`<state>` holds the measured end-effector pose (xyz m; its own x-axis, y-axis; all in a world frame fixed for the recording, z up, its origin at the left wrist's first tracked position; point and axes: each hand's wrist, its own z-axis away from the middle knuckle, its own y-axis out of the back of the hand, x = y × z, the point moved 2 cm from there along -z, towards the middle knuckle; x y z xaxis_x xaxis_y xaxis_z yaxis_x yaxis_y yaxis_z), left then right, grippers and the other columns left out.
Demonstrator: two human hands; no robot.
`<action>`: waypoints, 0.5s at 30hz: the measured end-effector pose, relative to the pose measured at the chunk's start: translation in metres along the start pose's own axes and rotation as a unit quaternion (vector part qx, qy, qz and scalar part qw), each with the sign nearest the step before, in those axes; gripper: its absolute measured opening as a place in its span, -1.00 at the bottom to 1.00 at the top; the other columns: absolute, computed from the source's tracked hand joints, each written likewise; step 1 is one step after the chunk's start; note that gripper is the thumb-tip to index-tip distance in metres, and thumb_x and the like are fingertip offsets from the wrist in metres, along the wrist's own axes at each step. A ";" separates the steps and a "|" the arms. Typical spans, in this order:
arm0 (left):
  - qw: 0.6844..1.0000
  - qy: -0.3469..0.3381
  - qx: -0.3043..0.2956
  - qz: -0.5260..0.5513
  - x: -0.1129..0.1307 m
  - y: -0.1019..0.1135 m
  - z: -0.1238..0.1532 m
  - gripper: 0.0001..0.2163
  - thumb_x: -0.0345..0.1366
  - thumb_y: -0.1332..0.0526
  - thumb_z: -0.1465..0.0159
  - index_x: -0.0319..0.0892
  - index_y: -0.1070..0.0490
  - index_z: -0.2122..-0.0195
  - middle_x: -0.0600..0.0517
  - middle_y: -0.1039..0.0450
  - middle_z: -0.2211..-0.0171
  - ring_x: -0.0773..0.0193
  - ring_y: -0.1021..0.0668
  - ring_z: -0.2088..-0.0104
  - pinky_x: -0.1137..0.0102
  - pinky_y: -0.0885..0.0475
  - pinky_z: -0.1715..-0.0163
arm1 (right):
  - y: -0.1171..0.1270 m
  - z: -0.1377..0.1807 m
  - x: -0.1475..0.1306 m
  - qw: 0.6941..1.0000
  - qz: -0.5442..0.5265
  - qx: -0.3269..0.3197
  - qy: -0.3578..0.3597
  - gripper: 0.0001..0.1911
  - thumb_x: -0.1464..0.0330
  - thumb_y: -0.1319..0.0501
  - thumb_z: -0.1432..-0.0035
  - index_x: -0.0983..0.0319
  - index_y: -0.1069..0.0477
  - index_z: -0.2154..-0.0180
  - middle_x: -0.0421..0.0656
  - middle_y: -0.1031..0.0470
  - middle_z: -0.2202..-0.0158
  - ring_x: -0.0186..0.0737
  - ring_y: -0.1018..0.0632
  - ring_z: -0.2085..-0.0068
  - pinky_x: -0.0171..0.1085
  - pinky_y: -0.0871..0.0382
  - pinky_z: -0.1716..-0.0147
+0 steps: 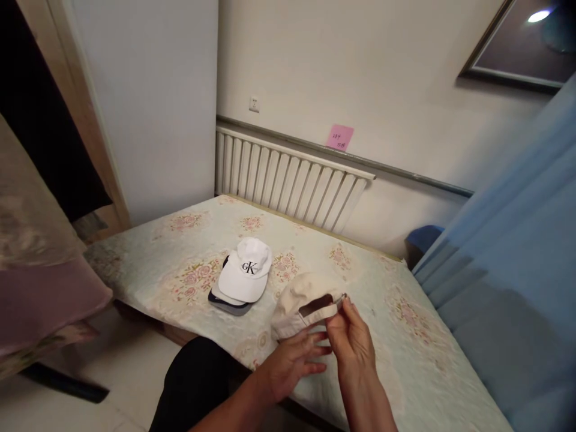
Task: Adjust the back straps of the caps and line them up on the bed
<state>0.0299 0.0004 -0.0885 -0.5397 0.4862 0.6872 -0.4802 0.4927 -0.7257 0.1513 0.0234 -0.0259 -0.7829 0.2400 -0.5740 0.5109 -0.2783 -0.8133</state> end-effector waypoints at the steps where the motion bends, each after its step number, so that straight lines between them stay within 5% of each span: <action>1: 0.999 -0.024 -0.010 0.048 0.002 -0.001 0.001 -0.63 -0.27 -0.14 -0.23 -0.15 -0.30 -0.07 -0.15 -0.21 -0.17 0.07 -0.35 -0.10 0.22 -0.27 0.02 | 0.003 0.004 0.002 1.000 0.003 -0.001 -0.004 -0.78 0.48 -0.35 0.12 0.23 -0.40 0.35 -0.27 -0.54 0.42 -0.35 -0.56 0.33 -0.33 -0.49 0.23; 5: 0.974 -0.095 -0.005 0.207 0.005 0.002 0.002 -0.72 -0.26 -0.09 -0.28 -0.13 -0.38 0.01 -0.07 -0.25 -0.16 0.10 -0.22 -0.19 0.22 -0.22 -0.04 | 0.014 0.015 0.003 1.000 -0.004 0.015 0.005 -0.75 0.51 -0.33 0.13 0.21 -0.41 0.33 -0.28 -0.56 0.44 -0.34 -0.57 0.32 -0.34 -0.51 0.26; 11: 0.939 -0.086 0.048 0.330 0.019 -0.002 -0.004 -0.73 -0.24 -0.04 -0.31 -0.21 -0.39 0.05 -0.06 -0.42 -0.01 0.18 -0.35 -0.11 0.25 -0.25 -0.07 | 0.018 0.031 0.002 0.994 -0.080 0.069 -0.029 -0.69 0.60 -0.25 0.10 0.22 -0.43 0.26 -0.25 -0.58 0.40 -0.34 -0.58 0.32 -0.34 -0.51 0.26; 15: 0.924 -0.085 0.095 0.360 0.028 -0.010 -0.006 -0.80 -0.30 -0.09 -0.29 -0.29 -0.43 0.18 -0.10 -0.53 0.18 0.16 -0.46 -0.01 0.23 -0.28 -0.06 | 0.011 0.043 0.007 0.992 -0.105 0.043 -0.045 -0.64 0.59 -0.20 0.03 0.20 -0.41 0.15 -0.20 -0.59 0.31 -0.28 -0.57 0.22 -0.25 -0.49 0.19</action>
<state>0.0238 0.0134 -0.0613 -0.8596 0.5105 0.0198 -0.0576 -0.0583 -0.9966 0.1362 -0.0185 -0.0348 -0.8999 0.2176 -0.3778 0.3033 -0.3101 -0.9010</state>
